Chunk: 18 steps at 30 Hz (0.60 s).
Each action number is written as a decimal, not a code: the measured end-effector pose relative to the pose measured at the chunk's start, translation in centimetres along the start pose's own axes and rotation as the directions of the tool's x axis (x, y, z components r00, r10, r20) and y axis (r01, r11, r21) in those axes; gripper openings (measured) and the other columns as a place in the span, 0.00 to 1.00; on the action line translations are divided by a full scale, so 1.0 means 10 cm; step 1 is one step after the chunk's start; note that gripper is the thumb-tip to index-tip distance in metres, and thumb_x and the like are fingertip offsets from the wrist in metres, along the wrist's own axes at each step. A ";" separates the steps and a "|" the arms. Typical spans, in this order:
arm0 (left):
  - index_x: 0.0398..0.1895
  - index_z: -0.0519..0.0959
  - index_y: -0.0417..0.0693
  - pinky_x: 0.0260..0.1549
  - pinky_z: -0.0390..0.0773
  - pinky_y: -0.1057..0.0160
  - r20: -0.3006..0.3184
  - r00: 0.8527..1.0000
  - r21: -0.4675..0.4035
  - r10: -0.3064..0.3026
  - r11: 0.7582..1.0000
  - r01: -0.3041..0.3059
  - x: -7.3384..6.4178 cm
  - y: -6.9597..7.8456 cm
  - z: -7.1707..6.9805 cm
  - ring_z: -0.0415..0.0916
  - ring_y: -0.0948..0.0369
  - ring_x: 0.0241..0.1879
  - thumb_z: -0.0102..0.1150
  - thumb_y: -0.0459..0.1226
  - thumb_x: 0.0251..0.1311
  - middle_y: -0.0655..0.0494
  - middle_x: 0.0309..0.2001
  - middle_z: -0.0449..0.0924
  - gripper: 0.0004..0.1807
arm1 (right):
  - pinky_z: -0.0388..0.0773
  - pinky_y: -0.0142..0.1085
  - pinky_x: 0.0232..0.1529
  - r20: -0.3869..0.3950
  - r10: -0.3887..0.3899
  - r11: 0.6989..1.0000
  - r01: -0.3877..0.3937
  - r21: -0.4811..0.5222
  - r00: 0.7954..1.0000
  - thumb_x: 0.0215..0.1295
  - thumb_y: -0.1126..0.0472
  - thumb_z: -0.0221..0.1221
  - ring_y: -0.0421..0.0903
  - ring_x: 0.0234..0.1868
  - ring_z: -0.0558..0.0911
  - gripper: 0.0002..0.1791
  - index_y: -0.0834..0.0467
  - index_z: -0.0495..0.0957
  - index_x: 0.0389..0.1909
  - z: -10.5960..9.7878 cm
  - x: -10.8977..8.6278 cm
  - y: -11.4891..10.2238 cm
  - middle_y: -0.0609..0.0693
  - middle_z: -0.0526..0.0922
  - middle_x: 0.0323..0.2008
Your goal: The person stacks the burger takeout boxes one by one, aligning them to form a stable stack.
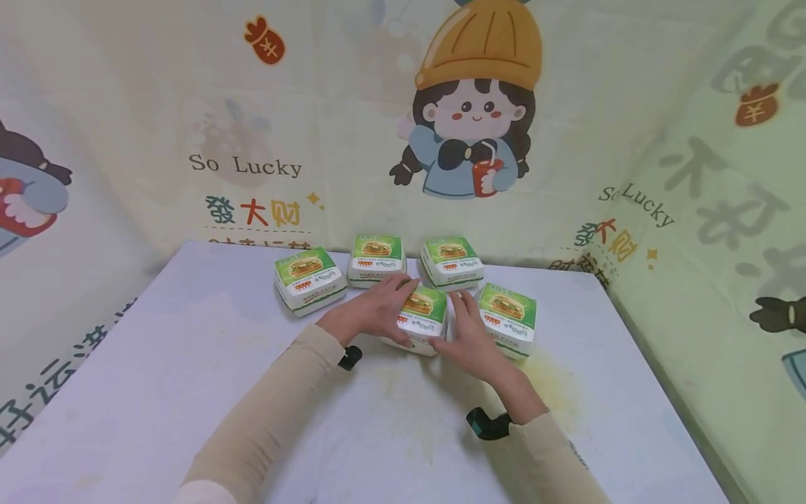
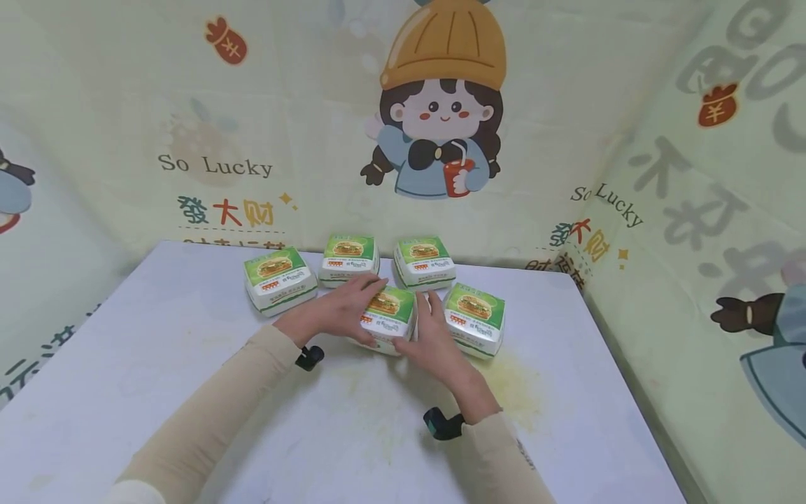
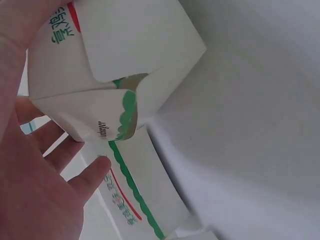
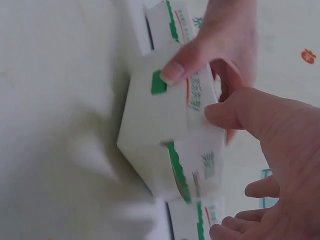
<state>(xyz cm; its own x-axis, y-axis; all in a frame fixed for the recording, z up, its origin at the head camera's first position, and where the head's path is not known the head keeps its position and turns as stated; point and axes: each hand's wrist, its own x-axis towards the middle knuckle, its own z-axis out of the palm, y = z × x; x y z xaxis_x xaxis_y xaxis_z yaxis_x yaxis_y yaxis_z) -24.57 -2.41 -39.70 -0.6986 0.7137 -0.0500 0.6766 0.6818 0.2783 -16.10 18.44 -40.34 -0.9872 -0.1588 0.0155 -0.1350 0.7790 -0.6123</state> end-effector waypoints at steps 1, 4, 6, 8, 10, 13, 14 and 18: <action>0.77 0.52 0.44 0.72 0.62 0.53 -0.002 1.000 -0.003 -0.011 1.000 0.011 -0.01 -0.01 0.00 0.56 0.51 0.71 0.74 0.60 0.44 0.46 0.73 0.55 0.62 | 0.63 0.58 0.71 -0.013 -0.001 1.000 0.001 -0.002 1.000 0.58 0.52 0.69 0.61 0.76 0.54 0.53 0.62 0.48 0.77 -0.02 -0.01 0.00 0.62 0.44 0.77; 0.78 0.51 0.45 0.72 0.62 0.53 -0.002 0.999 -0.014 -0.047 0.999 0.047 -0.05 -0.03 -0.02 0.54 0.51 0.72 0.73 0.61 0.44 0.47 0.75 0.53 0.63 | 0.61 0.59 0.71 -0.048 -0.011 1.000 0.010 -0.011 0.999 0.58 0.53 0.69 0.61 0.76 0.53 0.51 0.63 0.50 0.76 -0.09 -0.04 0.02 0.62 0.47 0.77; 0.78 0.51 0.46 0.72 0.61 0.52 -0.002 0.998 -0.019 -0.060 0.998 0.060 -0.08 -0.04 -0.03 0.53 0.51 0.73 0.72 0.61 0.44 0.48 0.75 0.52 0.62 | 0.61 0.59 0.71 -0.074 -0.017 1.000 0.017 -0.010 0.997 0.58 0.53 0.68 0.62 0.76 0.54 0.50 0.64 0.52 0.75 -0.14 -0.06 0.03 0.63 0.49 0.77; 0.78 0.50 0.46 0.72 0.62 0.51 -0.004 0.998 -0.024 -0.067 0.997 0.067 -0.11 -0.05 -0.04 0.53 0.51 0.73 0.72 0.61 0.44 0.48 0.76 0.52 0.62 | 0.61 0.60 0.71 -0.090 -0.017 1.000 0.017 -0.007 0.996 0.59 0.53 0.67 0.62 0.76 0.55 0.48 0.63 0.53 0.75 -0.18 -0.08 0.06 0.63 0.50 0.77; 0.79 0.50 0.46 0.72 0.61 0.51 -0.003 0.998 -0.025 -0.067 0.997 0.067 -0.13 -0.05 -0.04 0.52 0.51 0.73 0.71 0.62 0.45 0.48 0.76 0.51 0.62 | 0.61 0.60 0.71 -0.103 -0.011 1.000 0.011 -0.004 0.995 0.60 0.53 0.67 0.63 0.76 0.55 0.47 0.63 0.54 0.75 -0.23 -0.10 0.09 0.62 0.50 0.77; 0.79 0.50 0.47 0.72 0.62 0.50 -0.007 0.998 -0.035 -0.069 0.997 0.069 -0.17 -0.06 -0.05 0.53 0.50 0.73 0.71 0.61 0.45 0.48 0.76 0.51 0.62 | 0.62 0.61 0.70 -0.117 -0.013 1.000 0.013 -0.004 0.993 0.61 0.53 0.66 0.64 0.75 0.56 0.46 0.63 0.54 0.75 -0.29 -0.12 0.16 0.63 0.51 0.76; 0.79 0.50 0.47 0.72 0.62 0.50 -0.008 0.997 -0.038 -0.073 0.997 0.072 -0.19 -0.06 -0.05 0.53 0.51 0.73 0.71 0.61 0.45 0.49 0.76 0.51 0.61 | 0.63 0.61 0.70 -0.123 -0.015 1.000 0.015 -0.006 0.992 0.61 0.53 0.66 0.64 0.75 0.57 0.46 0.63 0.55 0.74 -0.32 -0.13 0.19 0.64 0.51 0.76; 0.78 0.51 0.49 0.70 0.64 0.49 -0.017 0.996 -0.052 -0.086 0.995 0.085 -0.25 -0.07 -0.06 0.53 0.51 0.73 0.70 0.60 0.45 0.50 0.76 0.51 0.61 | 0.62 0.63 0.68 -0.137 -0.019 1.000 0.020 0.007 0.990 0.61 0.54 0.66 0.66 0.74 0.57 0.45 0.64 0.56 0.74 -0.44 -0.17 0.32 0.65 0.50 0.76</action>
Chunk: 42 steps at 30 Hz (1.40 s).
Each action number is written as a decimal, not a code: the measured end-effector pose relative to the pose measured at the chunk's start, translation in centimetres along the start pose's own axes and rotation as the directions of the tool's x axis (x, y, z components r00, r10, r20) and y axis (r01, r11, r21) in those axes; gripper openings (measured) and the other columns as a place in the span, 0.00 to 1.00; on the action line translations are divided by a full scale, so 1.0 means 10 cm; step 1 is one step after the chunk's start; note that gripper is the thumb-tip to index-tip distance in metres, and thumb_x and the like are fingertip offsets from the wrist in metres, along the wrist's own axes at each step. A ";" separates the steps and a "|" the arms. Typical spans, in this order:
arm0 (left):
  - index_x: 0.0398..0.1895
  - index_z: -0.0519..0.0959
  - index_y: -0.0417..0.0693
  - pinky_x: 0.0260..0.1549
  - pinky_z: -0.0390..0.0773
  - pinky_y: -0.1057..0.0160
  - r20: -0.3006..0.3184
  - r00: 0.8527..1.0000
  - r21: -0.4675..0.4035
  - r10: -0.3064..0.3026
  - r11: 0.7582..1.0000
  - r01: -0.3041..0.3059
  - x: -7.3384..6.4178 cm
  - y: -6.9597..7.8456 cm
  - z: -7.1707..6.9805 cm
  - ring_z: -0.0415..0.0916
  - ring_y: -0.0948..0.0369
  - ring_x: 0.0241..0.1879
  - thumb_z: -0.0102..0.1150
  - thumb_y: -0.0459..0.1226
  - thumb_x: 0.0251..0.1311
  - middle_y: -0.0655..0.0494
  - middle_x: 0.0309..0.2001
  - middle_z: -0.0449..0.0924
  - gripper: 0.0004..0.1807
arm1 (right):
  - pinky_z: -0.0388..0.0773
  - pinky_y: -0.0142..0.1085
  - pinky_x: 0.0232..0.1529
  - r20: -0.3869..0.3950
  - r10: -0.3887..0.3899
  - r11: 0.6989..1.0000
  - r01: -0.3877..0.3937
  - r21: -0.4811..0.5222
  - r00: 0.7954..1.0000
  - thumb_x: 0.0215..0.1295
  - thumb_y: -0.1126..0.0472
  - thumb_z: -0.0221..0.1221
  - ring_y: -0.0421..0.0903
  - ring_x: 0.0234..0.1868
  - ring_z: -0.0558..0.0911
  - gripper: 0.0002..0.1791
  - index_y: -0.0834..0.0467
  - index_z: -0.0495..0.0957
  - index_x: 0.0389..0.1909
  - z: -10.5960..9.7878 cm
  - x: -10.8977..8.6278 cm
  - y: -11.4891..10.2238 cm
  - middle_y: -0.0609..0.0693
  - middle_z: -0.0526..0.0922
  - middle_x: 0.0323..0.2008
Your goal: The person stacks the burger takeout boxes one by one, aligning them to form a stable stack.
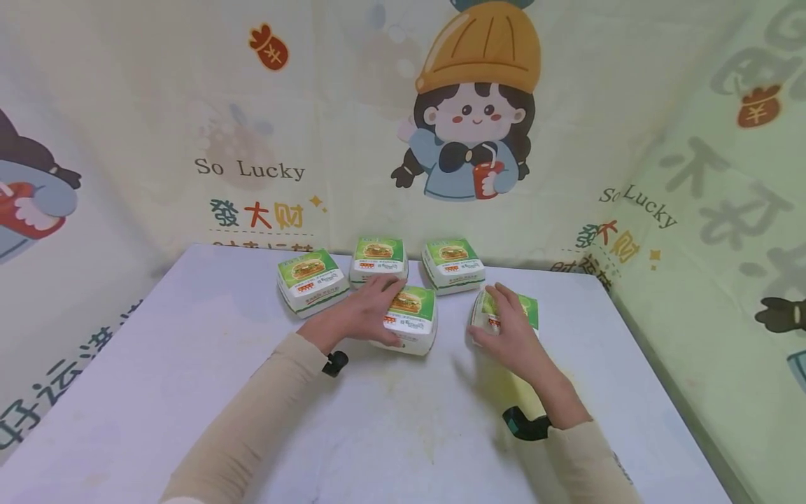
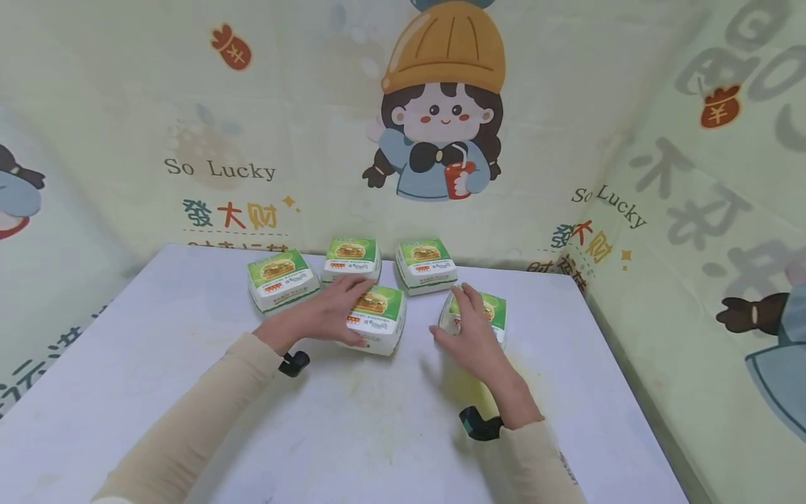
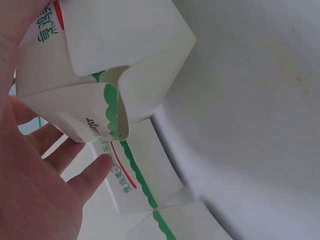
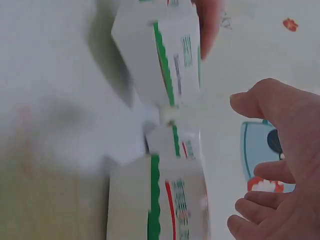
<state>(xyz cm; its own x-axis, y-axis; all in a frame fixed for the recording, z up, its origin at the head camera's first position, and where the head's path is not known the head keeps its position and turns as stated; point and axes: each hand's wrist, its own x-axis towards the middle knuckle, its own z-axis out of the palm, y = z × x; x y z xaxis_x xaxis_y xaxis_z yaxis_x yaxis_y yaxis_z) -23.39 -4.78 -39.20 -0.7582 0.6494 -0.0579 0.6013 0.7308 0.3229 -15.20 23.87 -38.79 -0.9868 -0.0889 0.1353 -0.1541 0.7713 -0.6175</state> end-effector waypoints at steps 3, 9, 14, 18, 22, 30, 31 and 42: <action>0.78 0.51 0.49 0.70 0.65 0.49 -0.009 1.000 0.007 -0.003 1.000 0.003 -0.04 -0.04 0.01 0.53 0.51 0.72 0.70 0.61 0.45 0.50 0.76 0.51 0.61 | 0.61 0.65 0.68 0.004 0.027 0.999 -0.027 -0.030 1.000 0.61 0.53 0.66 0.68 0.73 0.57 0.45 0.64 0.55 0.74 -0.09 -0.01 0.10 0.65 0.48 0.76; 0.78 0.51 0.47 0.69 0.66 0.51 -0.036 0.999 0.024 0.016 1.000 -0.015 -0.12 -0.09 0.01 0.55 0.51 0.71 0.70 0.61 0.45 0.48 0.75 0.52 0.61 | 0.55 0.68 0.69 0.031 0.088 0.990 -0.084 -0.113 0.996 0.59 0.47 0.67 0.69 0.75 0.50 0.52 0.65 0.52 0.75 -0.20 -0.02 0.33 0.67 0.44 0.77; 0.78 0.53 0.48 0.69 0.66 0.50 -0.047 0.999 0.019 0.009 1.000 -0.008 -0.19 -0.09 0.00 0.54 0.51 0.71 0.69 0.61 0.46 0.49 0.74 0.53 0.59 | 0.49 0.71 0.68 0.045 0.086 0.983 -0.077 -0.165 0.995 0.55 0.41 0.68 0.71 0.75 0.44 0.56 0.64 0.51 0.76 -0.23 -0.05 0.52 0.67 0.40 0.77; 0.77 0.55 0.48 0.68 0.67 0.51 -0.065 0.998 0.018 0.004 1.000 -0.003 -0.27 -0.10 0.02 0.54 0.52 0.71 0.68 0.62 0.45 0.50 0.74 0.53 0.58 | 0.50 0.73 0.66 0.064 0.104 0.986 -0.094 -0.138 0.993 0.55 0.40 0.68 0.72 0.75 0.42 0.57 0.61 0.50 0.76 -0.25 -0.08 0.62 0.67 0.36 0.77; 0.76 0.56 0.50 0.66 0.69 0.53 -0.097 0.995 -0.001 0.003 1.000 -0.003 -0.37 -0.12 0.03 0.54 0.53 0.69 0.69 0.62 0.45 0.51 0.72 0.54 0.56 | 0.53 0.75 0.63 0.077 0.114 0.990 -0.106 -0.097 0.991 0.55 0.40 0.67 0.73 0.74 0.42 0.56 0.59 0.49 0.76 -0.25 -0.09 0.68 0.68 0.34 0.77; 0.74 0.60 0.50 0.63 0.71 0.52 -0.197 0.980 -0.069 0.005 0.997 -0.019 -0.58 -0.16 0.13 0.56 0.53 0.66 0.72 0.60 0.43 0.51 0.71 0.56 0.55 | 0.53 0.75 0.63 0.076 0.112 0.994 -0.110 -0.027 0.991 0.57 0.41 0.66 0.73 0.74 0.42 0.57 0.57 0.45 0.78 -0.19 -0.07 0.85 0.69 0.33 0.76; 0.74 0.61 0.49 0.63 0.70 0.52 -0.207 0.978 -0.078 0.007 0.997 -0.023 -0.60 -0.16 0.15 0.56 0.53 0.67 0.72 0.60 0.43 0.51 0.71 0.57 0.55 | 0.52 0.75 0.63 0.069 0.112 0.994 -0.111 -0.017 0.991 0.57 0.42 0.66 0.73 0.75 0.42 0.57 0.57 0.44 0.78 -0.18 -0.07 0.87 0.68 0.32 0.76; 0.75 0.61 0.50 0.63 0.70 0.48 -0.242 0.965 -0.228 -0.104 0.973 0.047 -0.86 -0.21 0.26 0.52 0.52 0.69 0.75 0.57 0.42 0.51 0.72 0.54 0.55 | 0.43 0.74 0.68 -0.022 0.110 0.976 -0.104 0.189 0.994 0.60 0.49 0.67 0.69 0.77 0.35 0.55 0.49 0.41 0.79 0.02 -0.13 1.02 0.62 0.27 0.78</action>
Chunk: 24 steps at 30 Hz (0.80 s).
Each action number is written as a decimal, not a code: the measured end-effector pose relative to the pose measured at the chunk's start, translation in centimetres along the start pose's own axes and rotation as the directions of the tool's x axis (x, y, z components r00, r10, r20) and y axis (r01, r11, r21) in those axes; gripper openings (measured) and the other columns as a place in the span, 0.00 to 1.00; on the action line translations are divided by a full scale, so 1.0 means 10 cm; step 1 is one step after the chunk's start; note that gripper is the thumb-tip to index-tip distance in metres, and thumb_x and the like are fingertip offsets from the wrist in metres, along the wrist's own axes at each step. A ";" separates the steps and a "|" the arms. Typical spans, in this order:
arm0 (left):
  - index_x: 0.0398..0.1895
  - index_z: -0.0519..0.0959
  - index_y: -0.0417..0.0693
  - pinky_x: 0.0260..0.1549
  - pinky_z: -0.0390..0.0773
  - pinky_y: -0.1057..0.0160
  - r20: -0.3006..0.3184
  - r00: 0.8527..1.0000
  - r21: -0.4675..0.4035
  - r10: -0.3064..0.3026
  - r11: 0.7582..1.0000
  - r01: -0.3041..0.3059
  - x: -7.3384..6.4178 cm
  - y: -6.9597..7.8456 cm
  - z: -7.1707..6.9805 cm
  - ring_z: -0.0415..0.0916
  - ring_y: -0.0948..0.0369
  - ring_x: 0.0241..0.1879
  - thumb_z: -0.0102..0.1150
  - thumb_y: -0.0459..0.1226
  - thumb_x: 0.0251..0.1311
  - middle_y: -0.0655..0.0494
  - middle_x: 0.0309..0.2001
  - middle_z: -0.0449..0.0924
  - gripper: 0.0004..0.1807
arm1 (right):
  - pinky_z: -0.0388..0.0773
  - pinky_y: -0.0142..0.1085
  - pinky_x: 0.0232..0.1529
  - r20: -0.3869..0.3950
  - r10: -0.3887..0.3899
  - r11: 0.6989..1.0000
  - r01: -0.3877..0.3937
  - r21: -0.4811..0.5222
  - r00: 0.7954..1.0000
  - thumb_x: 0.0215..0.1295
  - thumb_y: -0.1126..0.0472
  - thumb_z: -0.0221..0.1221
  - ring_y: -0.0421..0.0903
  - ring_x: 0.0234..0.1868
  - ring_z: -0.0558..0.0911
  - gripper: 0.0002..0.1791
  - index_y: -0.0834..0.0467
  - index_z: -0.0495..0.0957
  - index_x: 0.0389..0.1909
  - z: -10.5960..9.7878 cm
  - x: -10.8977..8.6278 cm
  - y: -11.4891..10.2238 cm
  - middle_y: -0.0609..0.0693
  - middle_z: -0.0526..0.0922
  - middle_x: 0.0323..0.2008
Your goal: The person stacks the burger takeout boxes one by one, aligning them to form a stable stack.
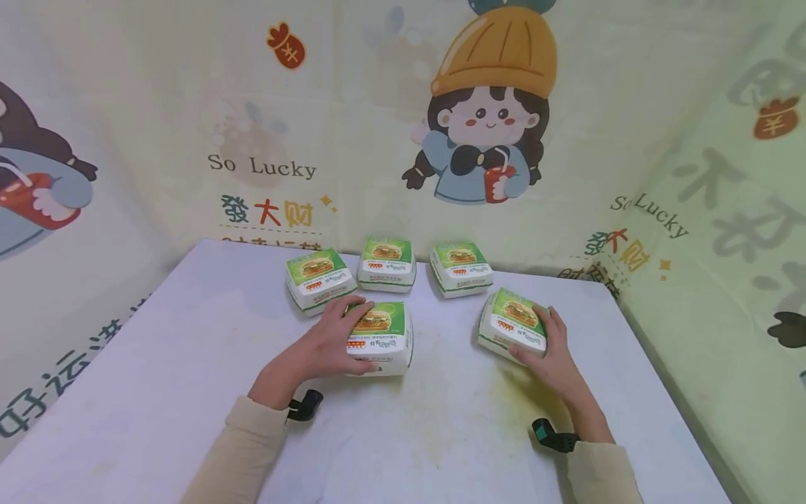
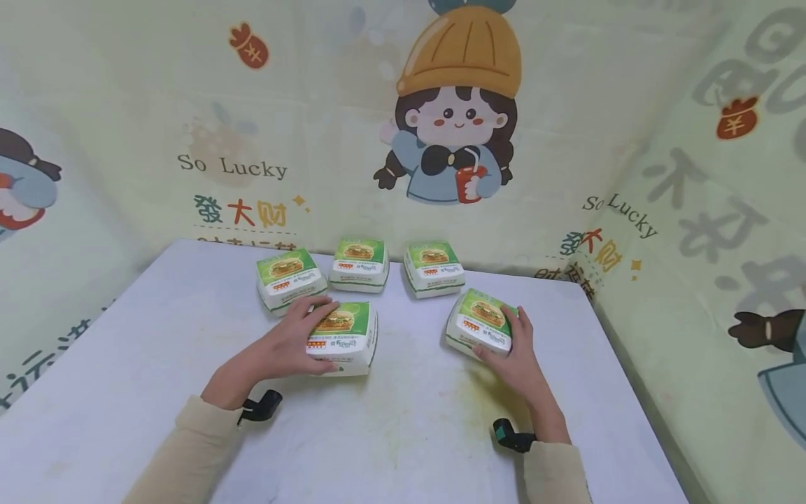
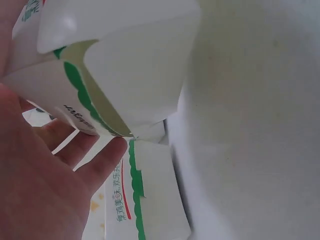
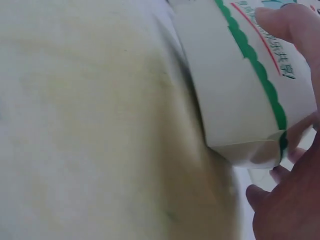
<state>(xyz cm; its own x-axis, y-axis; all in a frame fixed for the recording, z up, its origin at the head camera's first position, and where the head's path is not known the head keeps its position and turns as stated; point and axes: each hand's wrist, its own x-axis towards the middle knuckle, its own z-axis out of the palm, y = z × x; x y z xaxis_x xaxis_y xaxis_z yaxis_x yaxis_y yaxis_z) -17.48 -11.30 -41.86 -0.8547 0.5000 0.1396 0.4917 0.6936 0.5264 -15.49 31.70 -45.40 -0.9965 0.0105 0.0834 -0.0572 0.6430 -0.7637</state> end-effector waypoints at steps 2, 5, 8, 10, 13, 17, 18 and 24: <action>0.75 0.61 0.50 0.63 0.70 0.48 -0.008 1.000 -0.003 0.000 1.000 0.000 -0.01 0.00 0.01 0.51 0.52 0.70 0.76 0.57 0.42 0.51 0.72 0.54 0.56 | 0.41 0.73 0.69 -0.022 -0.015 0.999 0.016 0.035 1.000 0.60 0.51 0.67 0.67 0.78 0.34 0.55 0.48 0.40 0.80 0.03 -0.01 0.04 0.61 0.28 0.78; 0.75 0.61 0.50 0.63 0.71 0.47 -0.009 1.000 0.000 -0.002 1.000 0.002 -0.02 0.01 0.02 0.50 0.51 0.71 0.76 0.58 0.42 0.50 0.72 0.54 0.56 | 0.40 0.71 0.71 -0.049 -0.030 0.996 0.034 0.076 0.998 0.61 0.53 0.66 0.65 0.78 0.33 0.55 0.48 0.39 0.80 0.07 -0.02 0.07 0.61 0.29 0.79; 0.75 0.62 0.51 0.63 0.71 0.47 -0.002 1.000 0.001 0.003 1.000 -0.003 0.00 0.01 0.03 0.49 0.51 0.71 0.76 0.58 0.41 0.50 0.72 0.55 0.56 | 0.43 0.60 0.75 -0.063 -0.022 0.993 0.030 0.118 0.998 0.63 0.54 0.65 0.62 0.78 0.38 0.55 0.46 0.37 0.80 0.09 -0.04 0.09 0.59 0.31 0.79; 0.75 0.62 0.51 0.63 0.71 0.47 0.005 1.000 0.001 0.014 1.000 -0.014 0.01 0.02 0.04 0.50 0.51 0.71 0.76 0.58 0.41 0.51 0.72 0.55 0.56 | 0.48 0.41 0.77 -0.071 -0.013 0.990 0.023 0.137 0.997 0.64 0.54 0.64 0.60 0.76 0.45 0.54 0.45 0.35 0.79 0.10 -0.05 0.09 0.58 0.33 0.78; 0.75 0.62 0.52 0.63 0.72 0.48 0.022 0.999 0.000 0.026 1.000 -0.026 0.02 0.02 0.04 0.50 0.52 0.70 0.77 0.57 0.40 0.52 0.73 0.55 0.56 | 0.52 0.17 0.65 -0.072 -0.011 0.987 0.023 0.162 0.997 0.66 0.55 0.63 0.58 0.72 0.54 0.54 0.44 0.34 0.79 0.11 -0.05 0.07 0.58 0.36 0.78; 0.75 0.61 0.55 0.63 0.72 0.48 0.045 0.998 -0.013 0.032 0.999 -0.032 -0.01 0.00 0.07 0.49 0.53 0.71 0.78 0.57 0.40 0.53 0.74 0.53 0.57 | 0.55 0.13 0.56 -0.059 -0.011 0.986 0.021 0.165 0.998 0.66 0.55 0.63 0.58 0.69 0.59 0.54 0.45 0.34 0.79 0.13 -0.05 0.07 0.60 0.38 0.77; 0.75 0.60 0.56 0.63 0.72 0.48 0.051 0.998 -0.019 0.035 0.999 -0.034 -0.02 0.00 0.08 0.49 0.53 0.71 0.78 0.57 0.40 0.53 0.74 0.52 0.57 | 0.56 0.14 0.57 -0.055 -0.006 0.987 0.015 0.163 0.998 0.66 0.54 0.63 0.58 0.69 0.59 0.54 0.45 0.33 0.79 0.14 -0.06 0.07 0.60 0.38 0.77; 0.77 0.58 0.60 0.66 0.69 0.44 0.065 0.996 -0.038 0.060 0.998 -0.057 -0.08 -0.04 0.14 0.46 0.51 0.74 0.79 0.56 0.39 0.52 0.77 0.47 0.59 | 0.50 0.36 0.74 -0.058 0.041 0.987 -0.031 0.158 0.998 0.65 0.53 0.64 0.59 0.74 0.52 0.56 0.43 0.31 0.79 0.16 -0.13 0.09 0.59 0.39 0.78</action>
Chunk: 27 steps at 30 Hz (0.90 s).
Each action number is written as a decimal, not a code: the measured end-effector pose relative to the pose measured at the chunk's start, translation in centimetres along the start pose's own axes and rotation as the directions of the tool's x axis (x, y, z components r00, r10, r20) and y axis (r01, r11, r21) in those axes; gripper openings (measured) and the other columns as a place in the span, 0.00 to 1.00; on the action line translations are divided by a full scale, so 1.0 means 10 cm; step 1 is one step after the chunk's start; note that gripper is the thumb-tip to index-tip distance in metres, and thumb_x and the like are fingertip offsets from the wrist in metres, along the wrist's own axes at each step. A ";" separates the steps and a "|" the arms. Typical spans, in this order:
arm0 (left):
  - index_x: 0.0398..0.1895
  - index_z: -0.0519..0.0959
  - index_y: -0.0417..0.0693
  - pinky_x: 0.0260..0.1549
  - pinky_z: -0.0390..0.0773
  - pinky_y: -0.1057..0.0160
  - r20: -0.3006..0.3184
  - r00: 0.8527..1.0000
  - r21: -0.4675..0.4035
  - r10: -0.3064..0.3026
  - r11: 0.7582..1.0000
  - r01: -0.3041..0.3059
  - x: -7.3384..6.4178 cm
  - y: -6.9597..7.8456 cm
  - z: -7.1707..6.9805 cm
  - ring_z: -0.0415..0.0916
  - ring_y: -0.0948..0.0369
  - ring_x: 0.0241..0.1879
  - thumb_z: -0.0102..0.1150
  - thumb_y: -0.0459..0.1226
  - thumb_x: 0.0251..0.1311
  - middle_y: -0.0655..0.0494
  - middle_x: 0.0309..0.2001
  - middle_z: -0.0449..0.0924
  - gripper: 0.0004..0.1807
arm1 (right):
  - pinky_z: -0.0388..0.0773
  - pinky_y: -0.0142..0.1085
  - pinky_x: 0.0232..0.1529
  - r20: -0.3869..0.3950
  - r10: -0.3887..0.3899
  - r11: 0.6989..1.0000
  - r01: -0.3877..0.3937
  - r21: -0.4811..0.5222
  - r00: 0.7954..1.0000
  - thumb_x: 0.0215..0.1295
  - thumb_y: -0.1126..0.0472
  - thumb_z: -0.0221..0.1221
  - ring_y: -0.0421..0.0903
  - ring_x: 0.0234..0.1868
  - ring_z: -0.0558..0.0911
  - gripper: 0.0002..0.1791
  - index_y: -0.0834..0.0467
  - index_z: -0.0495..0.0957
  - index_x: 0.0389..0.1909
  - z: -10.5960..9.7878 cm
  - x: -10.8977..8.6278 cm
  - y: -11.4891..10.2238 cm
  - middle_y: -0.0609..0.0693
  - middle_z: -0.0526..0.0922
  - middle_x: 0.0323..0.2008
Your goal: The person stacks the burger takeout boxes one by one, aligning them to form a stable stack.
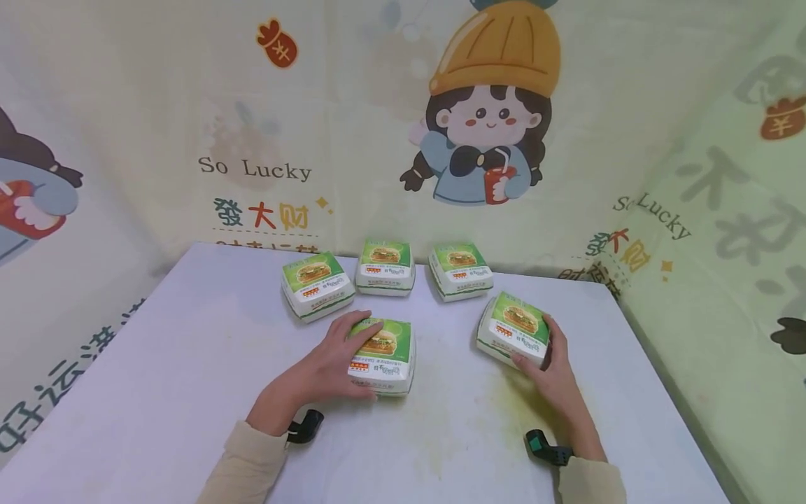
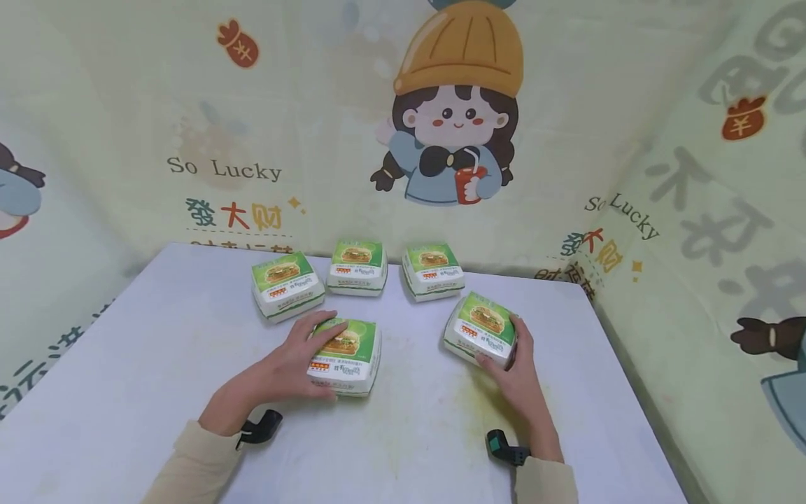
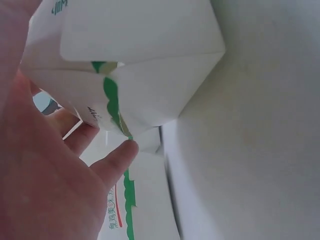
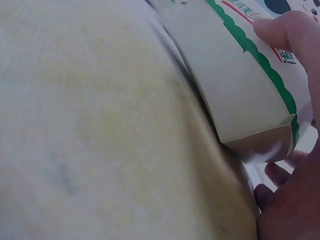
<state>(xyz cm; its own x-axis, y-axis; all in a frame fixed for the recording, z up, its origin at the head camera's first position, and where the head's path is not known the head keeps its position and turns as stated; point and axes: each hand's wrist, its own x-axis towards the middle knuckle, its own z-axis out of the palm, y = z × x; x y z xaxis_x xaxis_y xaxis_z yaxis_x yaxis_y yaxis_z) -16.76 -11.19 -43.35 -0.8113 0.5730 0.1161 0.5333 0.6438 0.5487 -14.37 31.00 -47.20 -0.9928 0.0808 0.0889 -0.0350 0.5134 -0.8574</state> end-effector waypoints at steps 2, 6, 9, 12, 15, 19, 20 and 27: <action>0.77 0.57 0.61 0.67 0.66 0.42 0.002 1.000 -0.009 -0.006 1.000 0.006 -0.04 -0.02 0.02 0.43 0.50 0.76 0.80 0.55 0.38 0.50 0.78 0.44 0.60 | 0.46 0.48 0.77 -0.005 0.007 1.000 -0.007 0.006 1.000 0.64 0.54 0.65 0.59 0.76 0.49 0.57 0.43 0.31 0.79 0.02 -0.03 0.02 0.58 0.39 0.79; 0.78 0.54 0.65 0.68 0.64 0.39 0.026 0.999 -0.065 -0.038 0.997 0.040 -0.12 -0.05 0.06 0.39 0.48 0.77 0.80 0.56 0.36 0.51 0.80 0.38 0.63 | 0.44 0.58 0.76 -0.007 0.017 1.000 -0.017 0.012 1.000 0.63 0.55 0.66 0.59 0.77 0.47 0.58 0.41 0.31 0.79 0.07 -0.09 0.06 0.57 0.38 0.79; 0.79 0.47 0.71 0.66 0.65 0.38 0.048 0.996 -0.139 -0.071 0.987 0.077 -0.17 -0.09 0.08 0.39 0.48 0.77 0.80 0.58 0.35 0.54 0.80 0.33 0.67 | 0.43 0.55 0.77 -0.006 0.017 1.000 -0.017 0.013 1.000 0.63 0.55 0.66 0.59 0.77 0.47 0.58 0.40 0.30 0.79 0.08 -0.12 0.07 0.57 0.38 0.79; 0.79 0.41 0.73 0.67 0.64 0.39 0.065 0.992 -0.234 -0.108 0.965 0.121 -0.19 -0.13 0.08 0.41 0.51 0.77 0.79 0.58 0.34 0.56 0.80 0.33 0.70 | 0.44 0.35 0.77 -0.005 0.016 1.000 -0.016 0.008 1.000 0.64 0.55 0.65 0.59 0.76 0.48 0.57 0.40 0.30 0.79 0.09 -0.15 0.09 0.57 0.39 0.79; 0.79 0.41 0.70 0.69 0.63 0.42 0.080 0.988 -0.296 -0.132 0.943 0.150 -0.20 -0.16 0.06 0.46 0.55 0.75 0.79 0.58 0.35 0.58 0.79 0.38 0.70 | 0.45 0.18 0.68 -0.004 0.018 1.000 -0.018 -0.005 1.000 0.65 0.54 0.64 0.59 0.76 0.49 0.56 0.39 0.30 0.79 0.07 -0.18 0.09 0.58 0.40 0.78; 0.80 0.43 0.62 0.71 0.61 0.45 0.084 0.987 -0.307 -0.136 0.939 0.156 -0.15 -0.18 0.02 0.52 0.59 0.72 0.78 0.58 0.39 0.60 0.77 0.46 0.68 | 0.44 0.30 0.75 0.000 0.017 1.000 -0.017 -0.008 1.000 0.66 0.53 0.63 0.60 0.76 0.49 0.56 0.38 0.29 0.78 0.03 -0.14 0.04 0.59 0.40 0.78; 0.80 0.44 0.60 0.71 0.61 0.45 0.079 0.987 -0.301 -0.137 0.941 0.155 -0.13 -0.17 0.01 0.53 0.59 0.72 0.78 0.58 0.39 0.60 0.77 0.48 0.67 | 0.44 0.37 0.76 0.002 0.013 1.000 -0.013 -0.004 1.000 0.66 0.53 0.63 0.60 0.76 0.49 0.56 0.38 0.29 0.78 0.02 -0.11 0.03 0.59 0.40 0.78; 0.79 0.48 0.55 0.70 0.64 0.46 0.055 0.987 -0.255 -0.148 0.954 0.157 -0.02 -0.15 -0.12 0.54 0.57 0.72 0.79 0.58 0.37 0.57 0.76 0.50 0.67 | 0.47 0.16 0.65 0.006 0.006 1.000 -0.006 -0.014 1.000 0.66 0.53 0.63 0.61 0.76 0.50 0.57 0.38 0.29 0.78 -0.01 0.02 0.02 0.60 0.40 0.78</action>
<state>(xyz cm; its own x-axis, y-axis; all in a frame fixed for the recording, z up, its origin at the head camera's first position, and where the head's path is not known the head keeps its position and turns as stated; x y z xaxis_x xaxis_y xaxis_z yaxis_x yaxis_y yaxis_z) -17.65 -12.89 -43.15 -0.8668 0.4985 -0.0122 0.3203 0.5753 0.7527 -14.55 31.18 -47.30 -0.9936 0.0790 0.0804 -0.0271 0.5251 -0.8506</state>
